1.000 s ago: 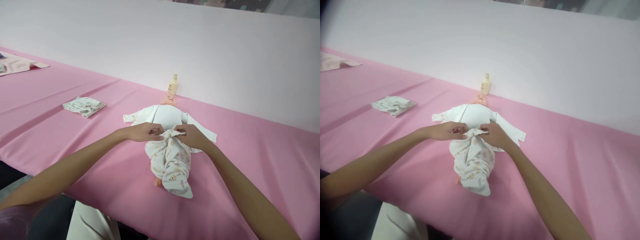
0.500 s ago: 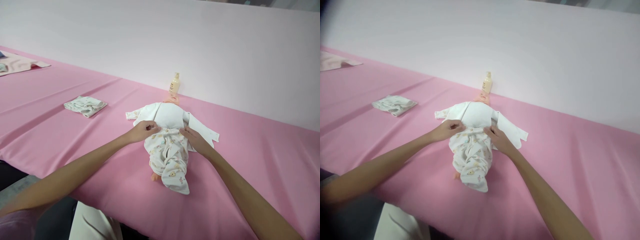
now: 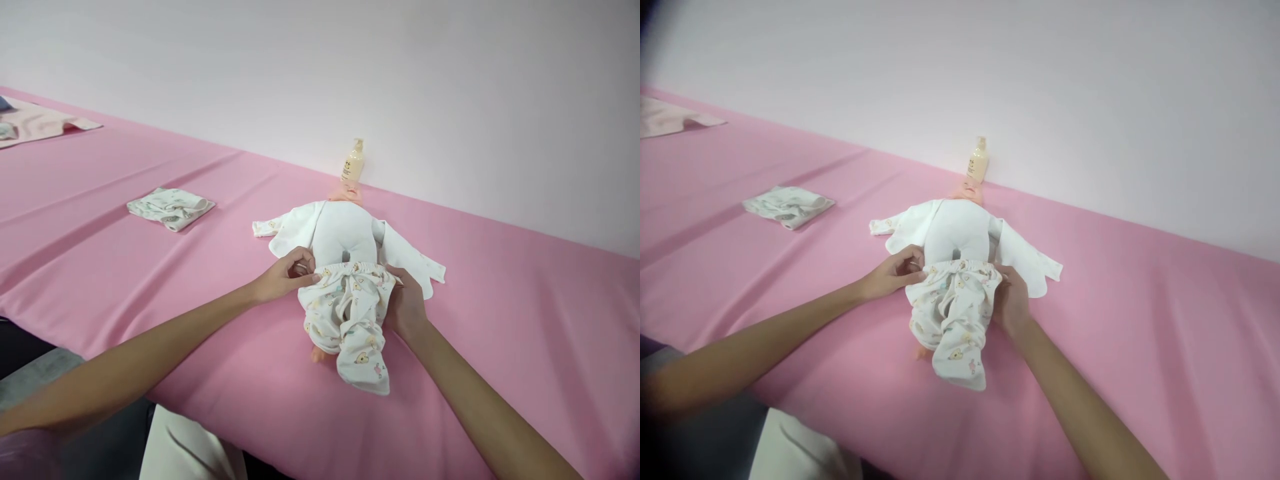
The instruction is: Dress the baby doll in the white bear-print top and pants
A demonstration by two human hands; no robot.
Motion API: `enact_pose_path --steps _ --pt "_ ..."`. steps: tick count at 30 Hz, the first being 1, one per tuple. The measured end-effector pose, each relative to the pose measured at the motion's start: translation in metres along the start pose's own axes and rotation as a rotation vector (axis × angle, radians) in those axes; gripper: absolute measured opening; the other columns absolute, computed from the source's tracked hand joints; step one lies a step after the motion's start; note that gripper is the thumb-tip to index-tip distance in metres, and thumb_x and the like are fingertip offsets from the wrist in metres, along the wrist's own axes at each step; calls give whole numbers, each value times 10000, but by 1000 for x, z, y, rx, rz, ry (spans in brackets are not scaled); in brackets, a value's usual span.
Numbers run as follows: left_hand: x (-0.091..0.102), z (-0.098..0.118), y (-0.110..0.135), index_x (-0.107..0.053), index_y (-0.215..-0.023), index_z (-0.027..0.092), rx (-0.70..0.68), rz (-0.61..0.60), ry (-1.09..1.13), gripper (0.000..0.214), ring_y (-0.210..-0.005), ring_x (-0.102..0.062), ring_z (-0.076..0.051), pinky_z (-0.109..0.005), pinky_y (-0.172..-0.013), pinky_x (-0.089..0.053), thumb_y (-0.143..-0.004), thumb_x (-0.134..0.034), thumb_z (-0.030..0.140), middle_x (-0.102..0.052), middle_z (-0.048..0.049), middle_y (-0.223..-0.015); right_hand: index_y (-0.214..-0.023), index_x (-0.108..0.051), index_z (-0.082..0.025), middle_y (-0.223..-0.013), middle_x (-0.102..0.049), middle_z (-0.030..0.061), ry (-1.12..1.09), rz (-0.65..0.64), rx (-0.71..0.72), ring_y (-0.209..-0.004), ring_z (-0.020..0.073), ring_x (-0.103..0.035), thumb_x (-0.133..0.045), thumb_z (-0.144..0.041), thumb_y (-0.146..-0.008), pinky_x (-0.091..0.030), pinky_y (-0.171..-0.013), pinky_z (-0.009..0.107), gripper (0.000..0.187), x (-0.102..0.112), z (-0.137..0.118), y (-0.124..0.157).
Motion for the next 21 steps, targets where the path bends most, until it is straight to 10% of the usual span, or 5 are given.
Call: enact_pose_path --steps 10,21 --pt "-10 -6 4 -560 -1059 227 36 103 362 470 -765 -625 -131 -256 -700 -503 -931 -804 607 -665 -3 -912 -939 -718 -314 -851 -746 57 -166 -71 -122 -1013 370 -712 -670 -716 -820 -570 -845 505 422 -29 7 7" --pt "-6 1 3 -634 -986 196 75 29 187 339 -787 -609 -126 -247 -734 -471 -922 -843 456 -662 5 -881 -1107 -731 -310 -942 -783 38 -90 -55 -18 -950 328 -731 -668 -827 -819 -576 -838 469 595 -19 0 4"
Point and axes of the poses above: each hand's wrist, its own y-axis away from the middle knuckle, its own x-axis out of the back of the hand, z = x × y, the point moved 5 cm from there along -y, towards the middle knuckle
